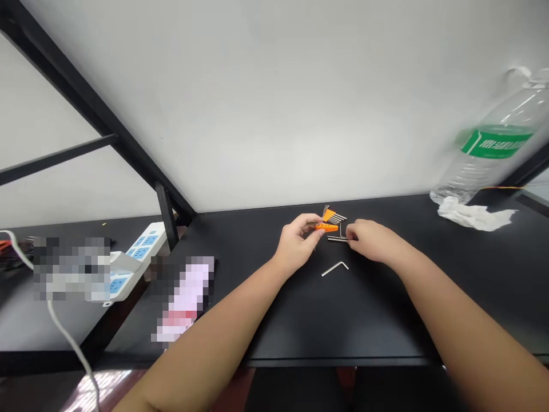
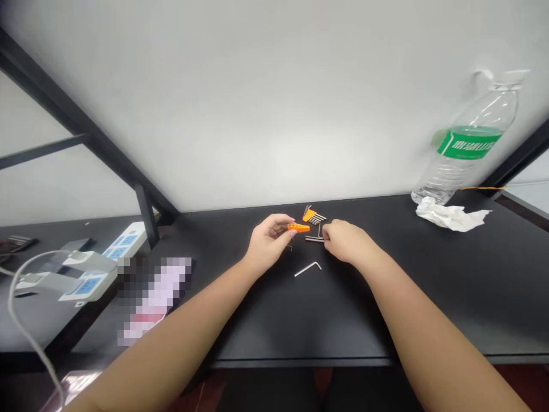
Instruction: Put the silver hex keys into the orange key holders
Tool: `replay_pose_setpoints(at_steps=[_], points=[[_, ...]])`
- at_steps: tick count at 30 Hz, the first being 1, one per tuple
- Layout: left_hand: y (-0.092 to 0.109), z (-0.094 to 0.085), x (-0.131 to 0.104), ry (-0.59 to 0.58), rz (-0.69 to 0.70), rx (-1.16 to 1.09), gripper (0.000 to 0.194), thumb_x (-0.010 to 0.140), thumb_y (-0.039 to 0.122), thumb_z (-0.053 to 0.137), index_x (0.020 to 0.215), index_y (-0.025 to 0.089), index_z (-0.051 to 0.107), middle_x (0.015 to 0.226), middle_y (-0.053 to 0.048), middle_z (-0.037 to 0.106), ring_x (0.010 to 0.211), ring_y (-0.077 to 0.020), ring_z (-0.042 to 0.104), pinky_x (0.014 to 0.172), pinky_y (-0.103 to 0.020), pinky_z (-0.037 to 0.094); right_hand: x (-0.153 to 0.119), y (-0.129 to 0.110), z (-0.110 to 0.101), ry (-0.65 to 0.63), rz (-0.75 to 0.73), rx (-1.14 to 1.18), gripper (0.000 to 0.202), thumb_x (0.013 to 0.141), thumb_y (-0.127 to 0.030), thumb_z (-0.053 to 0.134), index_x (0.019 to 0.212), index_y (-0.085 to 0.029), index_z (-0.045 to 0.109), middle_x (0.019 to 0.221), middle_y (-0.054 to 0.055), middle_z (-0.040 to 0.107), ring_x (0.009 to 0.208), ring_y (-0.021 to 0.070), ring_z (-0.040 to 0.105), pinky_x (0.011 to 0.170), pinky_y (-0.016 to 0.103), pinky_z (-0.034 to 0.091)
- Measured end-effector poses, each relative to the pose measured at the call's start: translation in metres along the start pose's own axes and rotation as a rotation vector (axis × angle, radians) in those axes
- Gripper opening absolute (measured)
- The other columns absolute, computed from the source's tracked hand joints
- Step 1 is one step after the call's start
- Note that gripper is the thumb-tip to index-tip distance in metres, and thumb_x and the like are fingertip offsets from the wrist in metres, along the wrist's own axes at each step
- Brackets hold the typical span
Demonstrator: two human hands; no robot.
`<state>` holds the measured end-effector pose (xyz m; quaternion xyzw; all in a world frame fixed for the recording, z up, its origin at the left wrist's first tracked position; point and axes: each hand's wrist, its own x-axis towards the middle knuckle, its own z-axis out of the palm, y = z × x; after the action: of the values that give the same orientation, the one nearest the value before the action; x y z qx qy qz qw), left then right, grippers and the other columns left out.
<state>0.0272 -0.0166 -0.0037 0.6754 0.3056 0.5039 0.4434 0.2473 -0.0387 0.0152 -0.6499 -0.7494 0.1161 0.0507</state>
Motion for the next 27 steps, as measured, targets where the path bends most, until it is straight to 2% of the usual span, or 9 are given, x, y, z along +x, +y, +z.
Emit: replay_pose_setpoints(at_steps=[3,6,9,12,15,17,20,24,27], points=[[-0.004,-0.001,0.000,-0.014,-0.008,0.031,0.019,0.086,0.032,0.073,0.099,0.019,0.069,0.100,-0.007,0.076,0.093,-0.0218,0.073,0.086,-0.036,0.059,-0.002,-0.006,-0.002,-0.051,0.044,-0.013,0.008,0.075,-0.017,0.059,0.068,-0.021,0.058,0.082,0.006,0.067,0.066,0.0188,0.060,0.054,0.028,0.035],[-0.009,-0.004,0.002,-0.013,-0.032,0.102,0.014,0.088,0.031,0.070,0.096,0.019,0.069,0.100,-0.007,0.076,0.094,-0.0224,0.073,0.087,-0.037,0.059,-0.004,-0.006,-0.005,-0.088,0.081,0.060,0.009,0.071,-0.015,0.060,0.067,-0.022,0.054,0.074,0.004,0.066,0.058,0.0171,0.058,0.050,0.028,0.032],[-0.012,-0.007,0.005,0.003,-0.011,0.151,0.015,0.088,0.028,0.070,0.101,0.020,0.069,0.102,-0.007,0.076,0.098,-0.0228,0.073,0.091,-0.038,0.058,-0.005,-0.002,-0.007,-0.063,0.046,0.206,0.014,0.069,-0.014,0.061,0.078,-0.023,0.055,0.074,0.001,0.067,0.060,0.0165,0.060,0.052,0.026,0.035],[-0.012,-0.009,0.007,0.025,-0.005,0.145,0.021,0.087,0.026,0.071,0.107,0.021,0.067,0.104,-0.006,0.076,0.100,-0.0229,0.074,0.091,-0.038,0.059,-0.007,-0.002,-0.009,-0.036,0.003,0.347,0.028,0.070,-0.014,0.060,0.095,-0.024,0.058,0.075,-0.001,0.068,0.062,0.0161,0.060,0.054,0.026,0.039],[-0.009,-0.010,0.008,0.044,-0.014,0.173,0.014,0.087,0.025,0.070,0.100,0.021,0.070,0.100,-0.006,0.077,0.095,-0.0225,0.074,0.088,-0.038,0.059,-0.011,-0.010,-0.013,0.049,-0.121,0.482,0.034,0.074,-0.016,0.057,0.107,-0.025,0.063,0.075,-0.002,0.065,0.064,0.0156,0.059,0.058,0.026,0.043],[-0.009,-0.010,0.007,0.036,0.002,0.216,0.011,0.087,0.024,0.069,0.097,0.022,0.073,0.100,-0.005,0.078,0.094,-0.0221,0.074,0.088,-0.038,0.059,-0.014,-0.018,-0.016,0.153,-0.226,0.527,0.032,0.078,-0.018,0.055,0.107,-0.025,0.067,0.075,-0.002,0.062,0.065,0.0152,0.057,0.061,0.026,0.044],[-0.008,-0.010,0.006,0.026,0.033,0.265,0.013,0.087,0.024,0.070,0.098,0.023,0.076,0.101,-0.004,0.078,0.093,-0.0220,0.074,0.087,-0.037,0.058,-0.017,-0.026,-0.016,0.292,-0.313,0.475,0.030,0.080,-0.017,0.054,0.103,-0.025,0.072,0.074,-0.001,0.059,0.064,0.0147,0.054,0.061,0.027,0.042],[-0.008,-0.010,0.004,0.028,0.060,0.313,0.015,0.088,0.025,0.070,0.102,0.024,0.076,0.102,-0.004,0.078,0.093,-0.0221,0.074,0.087,-0.036,0.057,-0.018,-0.031,-0.012,0.327,-0.365,0.416,0.029,0.084,-0.018,0.054,0.101,-0.025,0.076,0.069,-0.001,0.056,0.059,0.0139,0.051,0.058,0.027,0.040],[-0.007,-0.010,0.004,-0.013,0.096,0.344,0.017,0.090,0.024,0.067,0.104,0.026,0.076,0.104,-0.003,0.078,0.095,-0.0220,0.074,0.087,-0.035,0.056,-0.019,-0.030,-0.010,0.341,-0.382,0.424,0.029,0.087,-0.019,0.054,0.102,-0.024,0.077,0.067,-0.001,0.058,0.058,0.0138,0.051,0.058,0.027,0.039]])
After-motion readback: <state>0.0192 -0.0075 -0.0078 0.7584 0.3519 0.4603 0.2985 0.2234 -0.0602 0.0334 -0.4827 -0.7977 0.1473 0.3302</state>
